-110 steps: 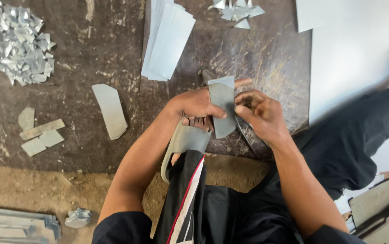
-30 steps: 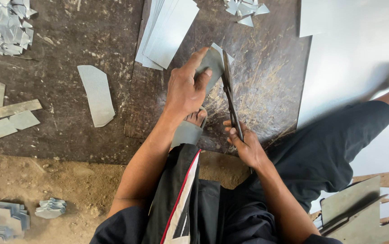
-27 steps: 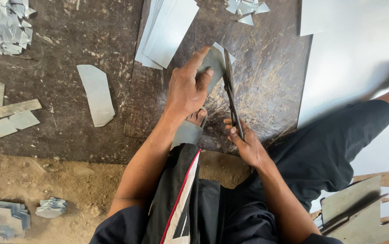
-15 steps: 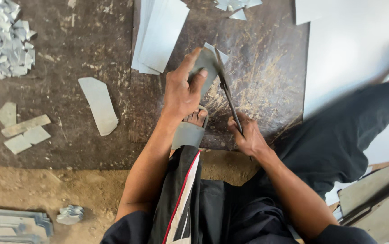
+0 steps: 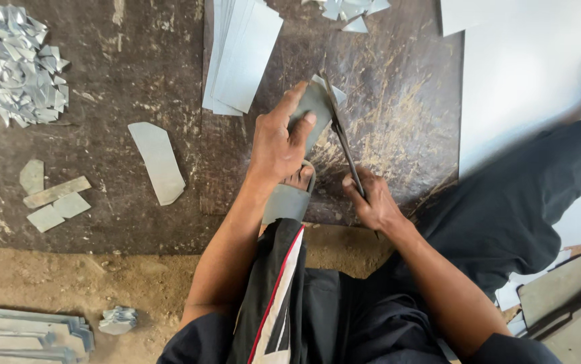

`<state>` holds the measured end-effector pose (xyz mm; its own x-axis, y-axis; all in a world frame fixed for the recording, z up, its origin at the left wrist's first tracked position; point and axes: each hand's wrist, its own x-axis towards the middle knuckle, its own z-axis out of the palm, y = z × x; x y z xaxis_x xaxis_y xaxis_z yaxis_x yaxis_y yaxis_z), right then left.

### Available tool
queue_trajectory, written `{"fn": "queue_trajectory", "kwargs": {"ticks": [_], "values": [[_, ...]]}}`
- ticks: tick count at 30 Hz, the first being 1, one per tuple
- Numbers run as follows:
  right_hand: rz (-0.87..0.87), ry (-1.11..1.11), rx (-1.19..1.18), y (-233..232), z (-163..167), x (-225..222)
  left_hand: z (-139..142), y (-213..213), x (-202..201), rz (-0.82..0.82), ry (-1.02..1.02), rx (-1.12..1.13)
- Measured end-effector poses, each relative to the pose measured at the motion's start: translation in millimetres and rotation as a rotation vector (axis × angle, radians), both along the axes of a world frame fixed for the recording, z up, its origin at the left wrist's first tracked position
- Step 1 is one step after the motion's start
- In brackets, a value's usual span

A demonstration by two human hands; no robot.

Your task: The person repeatedly picks up rectangular metal sheets and uses shears to trim the corners, creating small cut-off pieces. The trimmed sheets are stacked on the work surface while the scrap pieces accumulate nearby.

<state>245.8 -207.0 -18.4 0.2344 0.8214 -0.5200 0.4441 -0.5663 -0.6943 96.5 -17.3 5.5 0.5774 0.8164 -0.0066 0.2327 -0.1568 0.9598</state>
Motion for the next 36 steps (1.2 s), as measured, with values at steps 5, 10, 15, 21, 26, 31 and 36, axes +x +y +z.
{"fn": "queue_trajectory", "kwargs": {"ticks": [5,10,15,21,26,31,36], "values": [[-0.01,0.26,0.028,-3.2,4.2,8.3,1.4,0.1,-0.9,0.003,0.008,0.044],[-0.015,0.123,-0.006,-3.7,-3.5,4.2,-4.1,-6.3,-4.9,-0.01,0.015,-0.058],[0.03,0.163,0.099,-0.7,-3.9,5.8,0.0,-1.1,-6.5,-0.047,0.048,-0.011],[-0.016,0.295,0.098,-2.7,3.8,8.7,5.1,-1.5,-11.1,-0.084,0.102,-0.091],[0.119,0.108,0.174,3.2,0.8,8.6,7.4,16.7,-11.9,-0.187,0.086,-0.091],[0.059,0.163,0.071,5.8,3.8,5.0,18.7,33.8,-17.5,-0.323,0.148,0.005],[0.084,0.125,0.184,10.7,4.3,3.4,29.0,51.0,-19.1,-0.429,0.289,0.046]]}}
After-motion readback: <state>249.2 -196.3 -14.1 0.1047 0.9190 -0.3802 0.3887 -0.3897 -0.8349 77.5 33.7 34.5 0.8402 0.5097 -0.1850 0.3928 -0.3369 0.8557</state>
